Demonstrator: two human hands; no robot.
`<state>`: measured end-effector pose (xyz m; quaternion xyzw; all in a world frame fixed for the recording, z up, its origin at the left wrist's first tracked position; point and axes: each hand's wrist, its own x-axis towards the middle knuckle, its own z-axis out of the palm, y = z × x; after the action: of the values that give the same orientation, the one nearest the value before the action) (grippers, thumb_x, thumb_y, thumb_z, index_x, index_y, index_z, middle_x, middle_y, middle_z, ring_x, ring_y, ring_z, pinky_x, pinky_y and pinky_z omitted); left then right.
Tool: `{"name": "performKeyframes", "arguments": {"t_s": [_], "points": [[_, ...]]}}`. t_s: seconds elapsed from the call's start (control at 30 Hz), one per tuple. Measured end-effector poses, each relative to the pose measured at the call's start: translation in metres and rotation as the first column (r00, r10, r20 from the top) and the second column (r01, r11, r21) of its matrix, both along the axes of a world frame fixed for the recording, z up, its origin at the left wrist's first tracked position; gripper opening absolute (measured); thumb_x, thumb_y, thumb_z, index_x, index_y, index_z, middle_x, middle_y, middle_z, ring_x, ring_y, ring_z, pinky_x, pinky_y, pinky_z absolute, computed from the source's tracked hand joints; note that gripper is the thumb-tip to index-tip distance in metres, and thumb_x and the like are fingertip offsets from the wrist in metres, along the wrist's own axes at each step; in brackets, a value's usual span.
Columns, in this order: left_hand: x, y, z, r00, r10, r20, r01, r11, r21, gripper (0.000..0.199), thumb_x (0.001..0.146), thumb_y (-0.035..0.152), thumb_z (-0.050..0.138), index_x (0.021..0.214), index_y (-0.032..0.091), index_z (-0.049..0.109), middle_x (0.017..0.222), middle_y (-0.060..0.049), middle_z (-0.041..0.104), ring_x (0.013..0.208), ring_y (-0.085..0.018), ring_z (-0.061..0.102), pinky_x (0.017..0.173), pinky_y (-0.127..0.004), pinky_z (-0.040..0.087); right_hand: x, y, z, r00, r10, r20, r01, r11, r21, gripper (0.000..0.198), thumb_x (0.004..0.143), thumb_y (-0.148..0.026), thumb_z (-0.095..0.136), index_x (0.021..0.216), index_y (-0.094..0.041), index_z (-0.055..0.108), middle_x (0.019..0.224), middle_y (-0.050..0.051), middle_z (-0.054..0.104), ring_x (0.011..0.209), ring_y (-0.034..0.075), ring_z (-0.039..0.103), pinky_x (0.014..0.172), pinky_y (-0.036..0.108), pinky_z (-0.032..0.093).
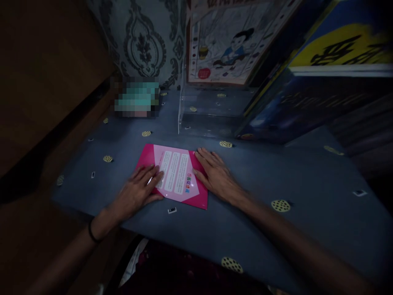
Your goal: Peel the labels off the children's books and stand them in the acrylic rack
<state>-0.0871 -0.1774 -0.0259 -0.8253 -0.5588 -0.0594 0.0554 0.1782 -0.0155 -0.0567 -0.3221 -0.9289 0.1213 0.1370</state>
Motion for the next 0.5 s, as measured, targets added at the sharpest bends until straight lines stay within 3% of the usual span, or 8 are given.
{"name": "performKeyframes", "arguments": {"t_s": [0.13,0.27,0.4,0.5], "points": [[0.001,0.001,0.002,0.988,-0.108,-0.113,0.118,0.990,0.078,0.052,0.102,0.046,0.048,0.144,0.015,0.050,0.144,-0.017,0.060,0.141,-0.033,0.050,0.112,-0.048,0.049,0.001,0.001,0.001,1.000,0.007,-0.002,-0.007,1.000,0.002,0.062,0.105,-0.050,0.032,0.154,-0.013,0.040,0.161,0.016,0.041,0.151,0.030,0.036,0.124,0.054,0.030],[0.003,0.000,0.005,0.981,-0.148,-0.125,0.165,0.975,0.147,0.031,0.105,0.031,0.046,0.129,0.015,0.059,0.130,-0.014,0.070,0.131,-0.028,0.060,0.103,-0.040,0.056,0.003,0.003,0.000,0.999,0.020,-0.025,-0.020,1.000,-0.018,0.063,0.105,-0.054,0.032,0.153,-0.014,0.043,0.160,0.016,0.041,0.150,0.031,0.036,0.124,0.056,0.029],[0.004,0.006,0.010,0.983,-0.168,-0.068,0.180,0.952,0.247,0.024,0.106,0.026,0.043,0.107,0.016,0.064,0.103,-0.009,0.078,0.105,-0.023,0.073,0.085,-0.033,0.061,0.006,0.002,0.005,0.997,0.031,-0.073,-0.038,0.994,-0.105,0.067,0.104,-0.061,0.027,0.149,-0.017,0.050,0.160,0.015,0.042,0.151,0.030,0.035,0.125,0.058,0.026],[0.005,0.011,0.016,0.991,-0.076,0.113,0.049,0.972,0.231,0.035,0.108,0.029,0.035,0.090,0.018,0.063,0.077,-0.004,0.073,0.072,-0.015,0.071,0.067,-0.025,0.056,0.012,0.002,0.013,0.980,0.004,-0.198,-0.050,0.973,-0.226,0.072,0.103,-0.066,0.020,0.136,-0.021,0.064,0.155,0.013,0.050,0.147,0.030,0.041,0.123,0.059,0.028]]}}
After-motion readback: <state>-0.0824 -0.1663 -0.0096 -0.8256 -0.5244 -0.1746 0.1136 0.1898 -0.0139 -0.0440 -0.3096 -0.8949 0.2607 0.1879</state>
